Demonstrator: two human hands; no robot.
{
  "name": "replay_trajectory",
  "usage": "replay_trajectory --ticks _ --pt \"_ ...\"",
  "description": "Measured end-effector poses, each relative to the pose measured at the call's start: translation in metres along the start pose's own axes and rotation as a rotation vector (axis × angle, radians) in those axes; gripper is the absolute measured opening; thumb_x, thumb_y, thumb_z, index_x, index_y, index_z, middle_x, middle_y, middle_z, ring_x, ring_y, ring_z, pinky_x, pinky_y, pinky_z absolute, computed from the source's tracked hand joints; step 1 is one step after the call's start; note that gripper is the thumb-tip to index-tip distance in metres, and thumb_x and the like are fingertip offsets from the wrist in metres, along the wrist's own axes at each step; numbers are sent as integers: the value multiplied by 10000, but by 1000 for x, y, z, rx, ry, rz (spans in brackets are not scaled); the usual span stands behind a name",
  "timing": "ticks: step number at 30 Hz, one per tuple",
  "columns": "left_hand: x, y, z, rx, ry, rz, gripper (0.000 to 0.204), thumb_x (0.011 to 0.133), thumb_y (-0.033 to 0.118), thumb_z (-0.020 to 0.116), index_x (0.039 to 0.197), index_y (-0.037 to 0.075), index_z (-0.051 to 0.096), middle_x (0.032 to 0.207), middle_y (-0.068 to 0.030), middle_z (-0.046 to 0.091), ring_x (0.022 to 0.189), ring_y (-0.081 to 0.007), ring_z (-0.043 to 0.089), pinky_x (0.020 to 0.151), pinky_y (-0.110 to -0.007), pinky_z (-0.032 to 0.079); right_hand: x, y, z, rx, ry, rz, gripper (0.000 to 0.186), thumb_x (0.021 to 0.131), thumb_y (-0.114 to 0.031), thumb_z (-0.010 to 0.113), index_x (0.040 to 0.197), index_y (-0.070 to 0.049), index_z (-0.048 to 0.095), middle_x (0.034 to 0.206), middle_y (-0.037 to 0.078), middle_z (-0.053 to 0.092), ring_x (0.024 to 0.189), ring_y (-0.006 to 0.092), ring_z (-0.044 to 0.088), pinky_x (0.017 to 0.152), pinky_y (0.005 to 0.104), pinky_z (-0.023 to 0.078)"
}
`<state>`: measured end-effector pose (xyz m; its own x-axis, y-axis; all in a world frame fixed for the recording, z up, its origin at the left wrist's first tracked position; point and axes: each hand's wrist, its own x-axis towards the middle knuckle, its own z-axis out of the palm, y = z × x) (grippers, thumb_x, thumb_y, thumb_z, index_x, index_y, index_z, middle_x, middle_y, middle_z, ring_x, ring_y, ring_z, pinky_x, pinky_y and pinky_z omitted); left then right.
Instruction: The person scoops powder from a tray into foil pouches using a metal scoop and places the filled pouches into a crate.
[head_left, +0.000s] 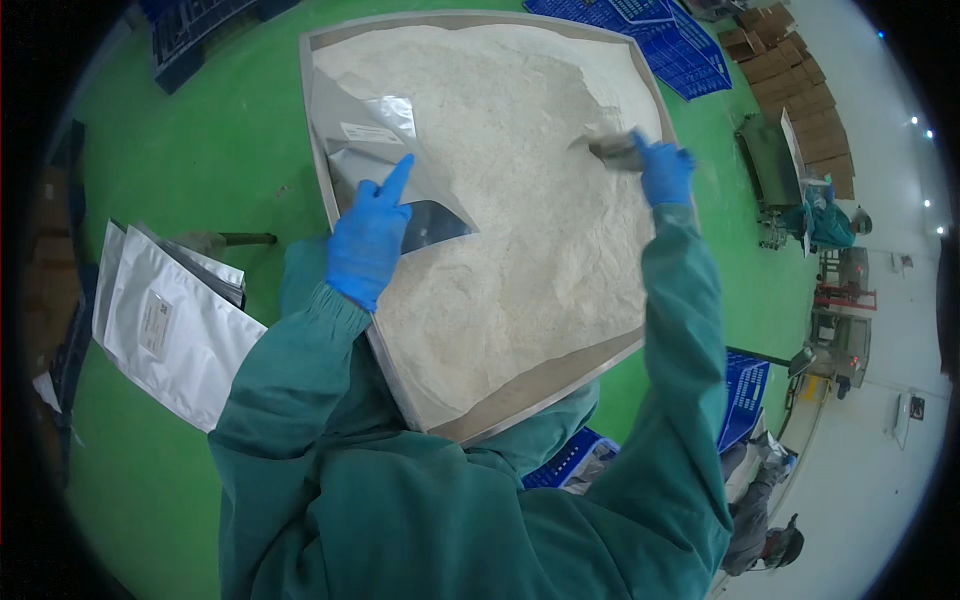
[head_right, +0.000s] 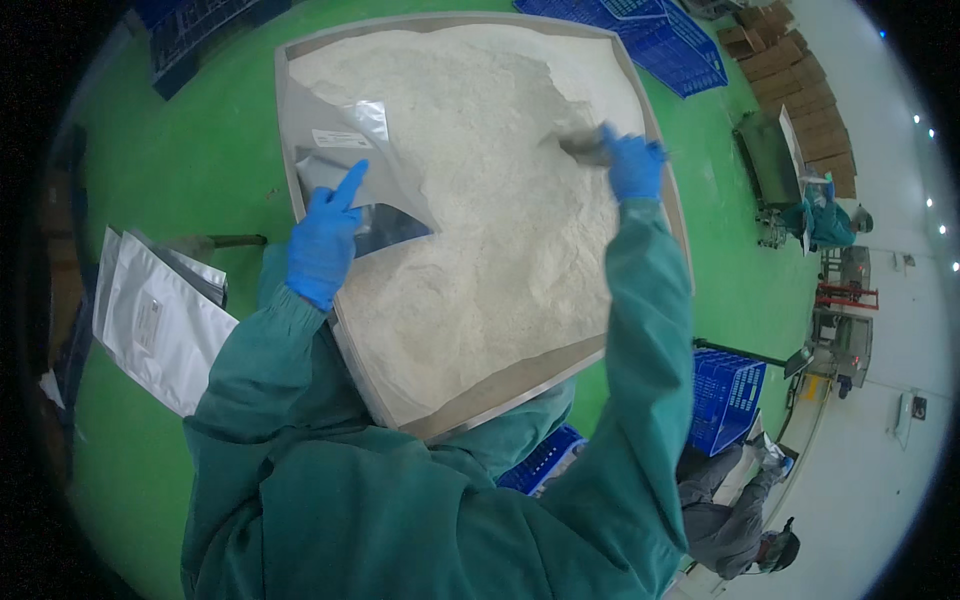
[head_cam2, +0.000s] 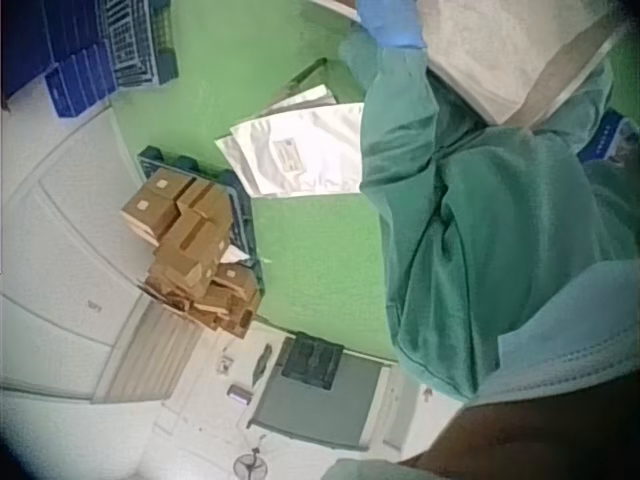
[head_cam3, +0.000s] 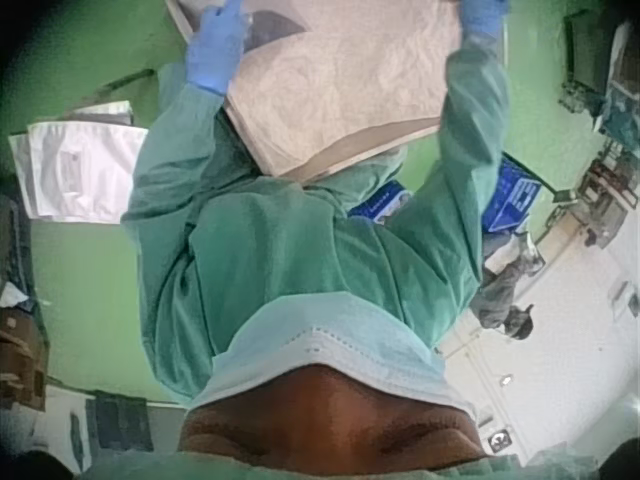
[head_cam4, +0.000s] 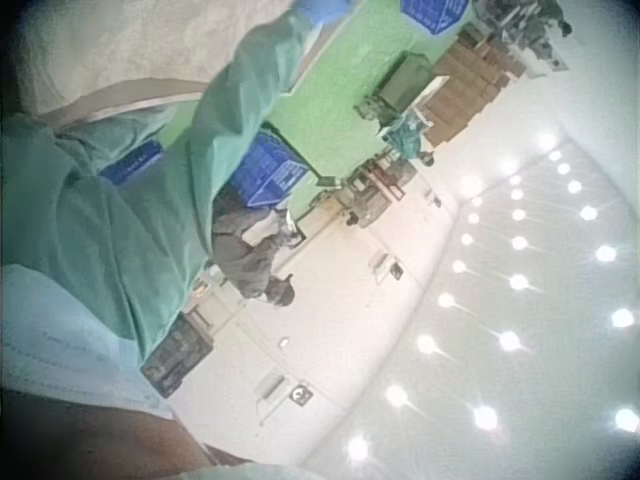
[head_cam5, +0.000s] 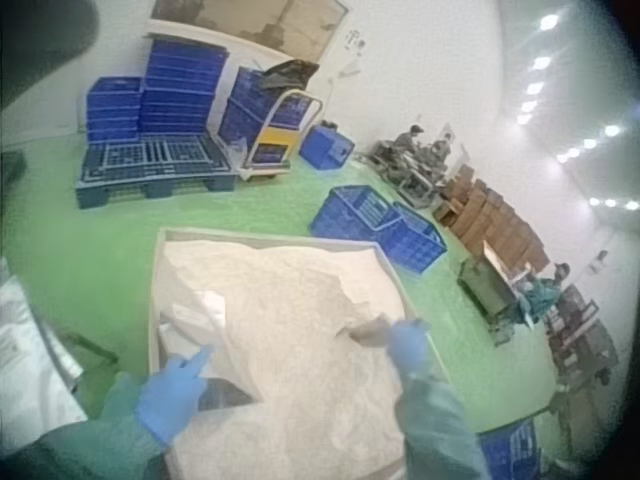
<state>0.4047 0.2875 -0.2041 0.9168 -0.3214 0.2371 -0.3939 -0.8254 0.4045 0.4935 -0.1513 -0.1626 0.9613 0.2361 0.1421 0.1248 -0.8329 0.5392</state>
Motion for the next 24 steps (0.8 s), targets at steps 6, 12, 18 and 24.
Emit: replay_trajectory --ticks 6,12,18,24 --pt "-6 -3 41 -18 -188 -179 538 823 102 530 1347 136 412 967 -119 503 695 -248 589 571 -347 522 -125 -225 82 636 -745 -41 510 760 -204 576 1267 -210 524 1153 106 616 1130 293 531 1031 459 280" --pt "-19 -14 55 -4 -189 -32 641 856 212 548 1430 193 264 879 -123 482 560 -248 576 506 -339 511 -199 -243 60 1252 -830 206 403 801 -80 535 1202 -43 557 1108 157 633 1025 250 601 885 358 441" --pt "-31 3 68 -72 -86 -24 672 853 177 541 1443 212 222 905 -141 493 510 -260 555 452 -349 494 -166 -192 -42 1335 -518 369 455 737 -62 587 1191 -59 549 1001 185 646 946 306 618 788 376 483" --pt "-8 47 51 -380 -207 -224 566 872 129 468 1409 107 291 1048 -182 513 751 -264 607 636 -359 537 -84 -205 -159 683 -383 364 512 772 -30 575 1272 -99 489 956 189 651 888 333 633 752 417 494"
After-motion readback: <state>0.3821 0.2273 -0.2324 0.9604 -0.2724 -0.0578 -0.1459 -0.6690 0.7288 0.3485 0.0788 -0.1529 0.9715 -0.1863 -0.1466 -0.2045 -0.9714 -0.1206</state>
